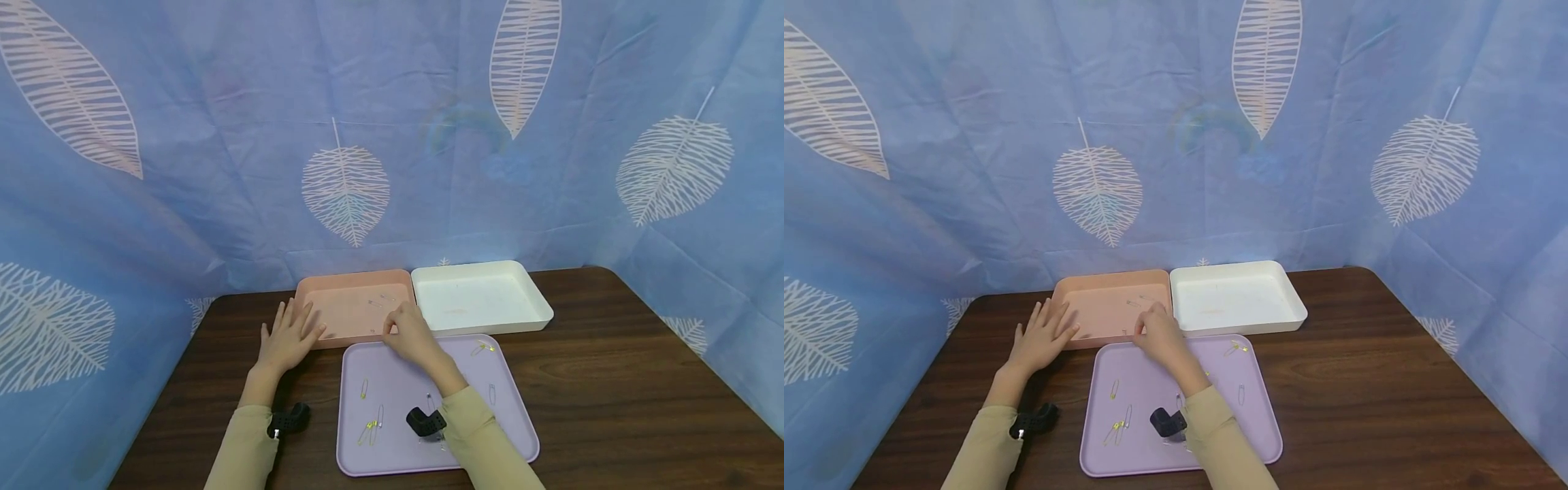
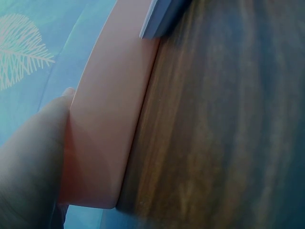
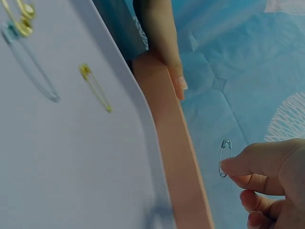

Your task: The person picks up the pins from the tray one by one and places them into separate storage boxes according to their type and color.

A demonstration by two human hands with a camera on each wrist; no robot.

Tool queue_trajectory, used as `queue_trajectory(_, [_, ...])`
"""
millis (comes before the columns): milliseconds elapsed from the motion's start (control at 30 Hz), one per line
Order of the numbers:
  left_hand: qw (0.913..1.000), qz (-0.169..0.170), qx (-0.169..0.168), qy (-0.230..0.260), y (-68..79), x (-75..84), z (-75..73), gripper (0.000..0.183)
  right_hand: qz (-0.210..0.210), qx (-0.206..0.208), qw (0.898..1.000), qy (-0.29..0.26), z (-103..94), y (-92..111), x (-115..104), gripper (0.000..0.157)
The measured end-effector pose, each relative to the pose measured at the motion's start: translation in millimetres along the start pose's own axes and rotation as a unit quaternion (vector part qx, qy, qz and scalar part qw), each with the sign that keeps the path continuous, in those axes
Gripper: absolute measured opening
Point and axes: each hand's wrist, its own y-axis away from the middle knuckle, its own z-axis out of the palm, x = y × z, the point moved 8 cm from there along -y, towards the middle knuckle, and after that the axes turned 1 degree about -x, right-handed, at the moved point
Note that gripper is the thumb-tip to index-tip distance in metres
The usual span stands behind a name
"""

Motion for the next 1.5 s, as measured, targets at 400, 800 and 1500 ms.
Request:
queue_trajectory(400, [1.0000,0.000,0.004,-0.004,0.5,-2.5,-3.9,0.078,-0.004,0.016,1.000,0.022,-6.3,-37,-6,0.013])
queue_trajectory(800, [1.0000,0.000,0.003,-0.003,0.0,-2.4,0.3,0.079,-0.002,0.018,0.998,0.068,2.0,-59,-5,0.013])
queue_trajectory(1500, [1.0000,0.001,0.001,-0.001,-1.0,-0.7,0.1,0.079,-0.074,0.016,0.981,0.178,23.0,-103,-1,0.012])
